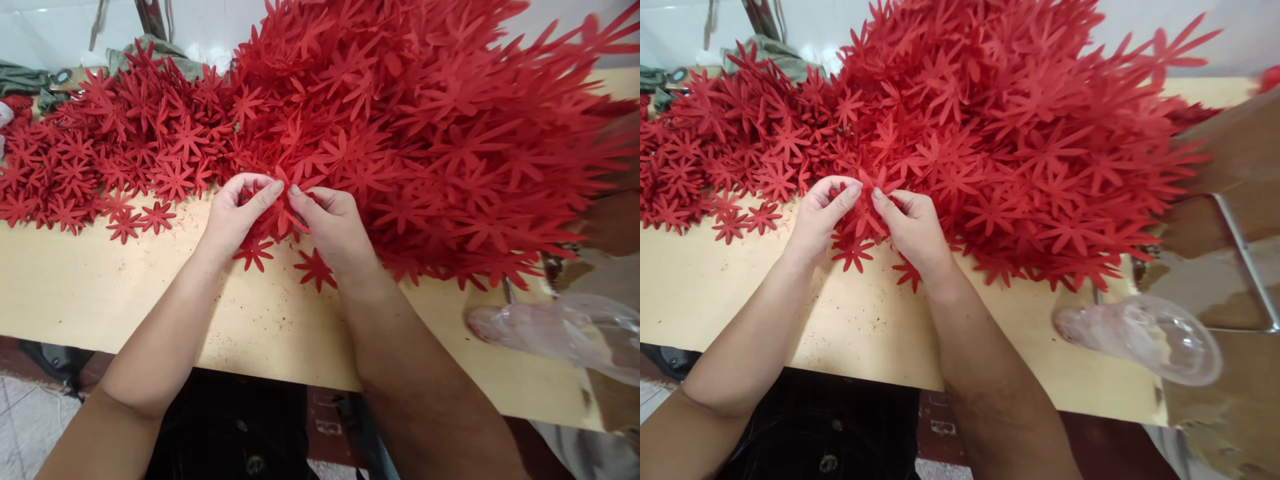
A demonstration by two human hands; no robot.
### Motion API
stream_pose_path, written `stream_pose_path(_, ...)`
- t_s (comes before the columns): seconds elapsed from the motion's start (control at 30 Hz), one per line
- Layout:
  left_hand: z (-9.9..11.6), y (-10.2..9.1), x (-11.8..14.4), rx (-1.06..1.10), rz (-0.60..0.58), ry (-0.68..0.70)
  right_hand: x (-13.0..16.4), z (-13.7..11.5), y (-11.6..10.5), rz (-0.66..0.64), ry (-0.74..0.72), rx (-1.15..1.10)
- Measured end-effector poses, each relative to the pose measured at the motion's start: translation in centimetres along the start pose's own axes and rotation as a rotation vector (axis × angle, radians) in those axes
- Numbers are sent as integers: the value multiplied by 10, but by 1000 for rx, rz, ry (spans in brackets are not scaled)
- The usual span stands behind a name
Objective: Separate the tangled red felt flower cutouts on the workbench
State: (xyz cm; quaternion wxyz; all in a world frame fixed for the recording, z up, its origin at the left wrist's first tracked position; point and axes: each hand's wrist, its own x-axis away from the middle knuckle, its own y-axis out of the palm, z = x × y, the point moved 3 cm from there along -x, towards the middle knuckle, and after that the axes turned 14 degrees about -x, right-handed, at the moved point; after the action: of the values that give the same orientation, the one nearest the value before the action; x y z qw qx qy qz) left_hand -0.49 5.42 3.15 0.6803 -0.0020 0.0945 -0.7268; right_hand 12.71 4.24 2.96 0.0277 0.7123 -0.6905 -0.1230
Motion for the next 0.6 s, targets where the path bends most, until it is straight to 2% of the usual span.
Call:
stream_pose_path(0.23, -1, 1, 0, -6, -23, 29, -5, 9, 1, -10, -45, -21)
stream_pose_path(0.6, -3, -2, -2, 1, -16, -14, -2, 2, -2, 30, -66, -47)
